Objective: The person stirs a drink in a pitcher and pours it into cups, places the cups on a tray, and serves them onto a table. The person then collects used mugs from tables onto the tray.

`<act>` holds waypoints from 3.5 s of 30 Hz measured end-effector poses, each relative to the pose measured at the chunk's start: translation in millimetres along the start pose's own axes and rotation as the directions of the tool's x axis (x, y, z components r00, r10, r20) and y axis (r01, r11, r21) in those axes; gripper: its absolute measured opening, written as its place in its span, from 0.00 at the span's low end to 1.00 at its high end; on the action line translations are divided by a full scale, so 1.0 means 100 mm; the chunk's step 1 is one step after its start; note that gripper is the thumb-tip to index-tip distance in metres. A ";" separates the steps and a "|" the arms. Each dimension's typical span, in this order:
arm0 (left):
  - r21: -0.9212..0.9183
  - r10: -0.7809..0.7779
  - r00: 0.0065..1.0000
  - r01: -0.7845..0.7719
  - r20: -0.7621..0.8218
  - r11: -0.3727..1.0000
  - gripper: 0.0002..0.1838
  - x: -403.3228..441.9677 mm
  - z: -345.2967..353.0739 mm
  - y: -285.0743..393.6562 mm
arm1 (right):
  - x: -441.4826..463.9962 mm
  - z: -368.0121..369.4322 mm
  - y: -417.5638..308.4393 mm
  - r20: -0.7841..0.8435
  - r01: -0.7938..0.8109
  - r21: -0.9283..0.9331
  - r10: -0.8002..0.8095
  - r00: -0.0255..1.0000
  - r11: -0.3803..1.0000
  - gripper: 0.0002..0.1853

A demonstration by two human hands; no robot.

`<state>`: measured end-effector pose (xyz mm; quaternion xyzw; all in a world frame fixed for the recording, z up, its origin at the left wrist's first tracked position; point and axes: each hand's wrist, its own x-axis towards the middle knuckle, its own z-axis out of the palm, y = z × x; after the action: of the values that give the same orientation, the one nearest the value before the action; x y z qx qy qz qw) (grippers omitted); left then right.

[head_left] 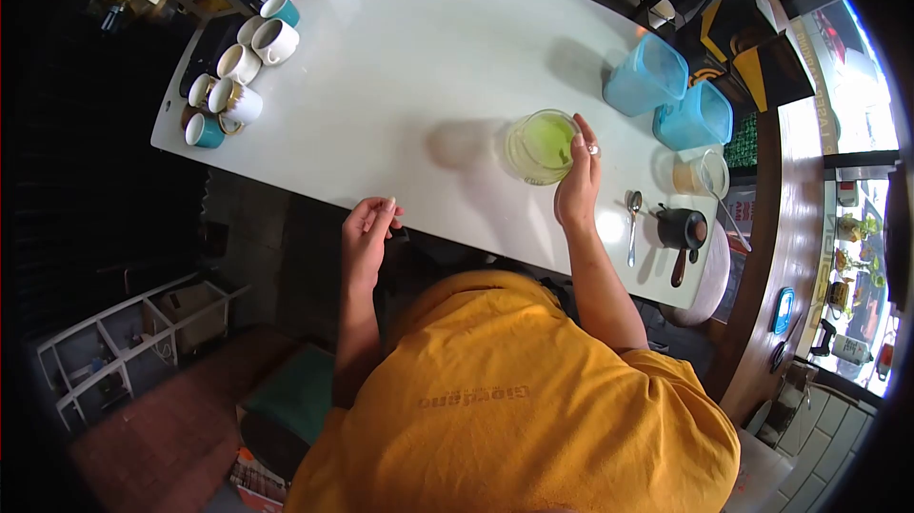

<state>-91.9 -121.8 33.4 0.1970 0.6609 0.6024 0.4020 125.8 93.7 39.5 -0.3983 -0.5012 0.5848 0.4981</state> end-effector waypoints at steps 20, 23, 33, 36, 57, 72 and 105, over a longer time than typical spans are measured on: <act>0.075 -0.006 0.968 -0.013 0.250 0.997 0.11 1.63 -2.12 0.69 | -0.25 2.14 0.17 -0.184 -0.065 0.065 0.076 0.980 0.996 0.29; 0.073 -0.012 0.965 -0.008 0.262 0.997 0.11 1.72 -2.20 0.71 | -0.21 2.31 0.15 -0.202 0.003 0.055 0.008 0.979 0.998 0.29; 0.027 0.015 0.972 -0.022 0.235 0.999 0.12 1.69 -2.20 0.74 | -0.03 2.54 0.08 -0.062 -0.038 0.132 0.047 0.997 0.991 0.28; 0.040 0.019 0.981 -0.027 0.194 0.999 0.13 1.61 -2.23 0.77 | 0.08 2.63 0.06 -0.069 0.044 0.060 -0.040 0.997 0.997 0.28; 0.249 0.289 0.626 -0.154 -0.724 0.956 0.32 1.91 -3.10 0.39 | 0.41 2.52 0.04 0.121 0.005 -0.079 0.004 0.993 0.997 0.32; 0.273 0.427 0.665 -0.328 -0.612 0.904 0.38 2.48 -3.25 0.15 | 0.47 2.39 -0.06 0.205 -0.131 -0.077 0.144 0.968 0.988 0.33; 0.077 0.516 0.833 -0.538 0.202 0.839 0.31 1.30 -1.32 1.36 | 0.85 2.44 -1.32 0.434 0.306 -0.302 -0.156 0.887 0.903 0.24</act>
<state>-301.3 -82.6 119.0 0.4491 0.5813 0.6258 0.2622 -101.2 131.3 215.8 -0.2917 -0.7357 0.4864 0.3702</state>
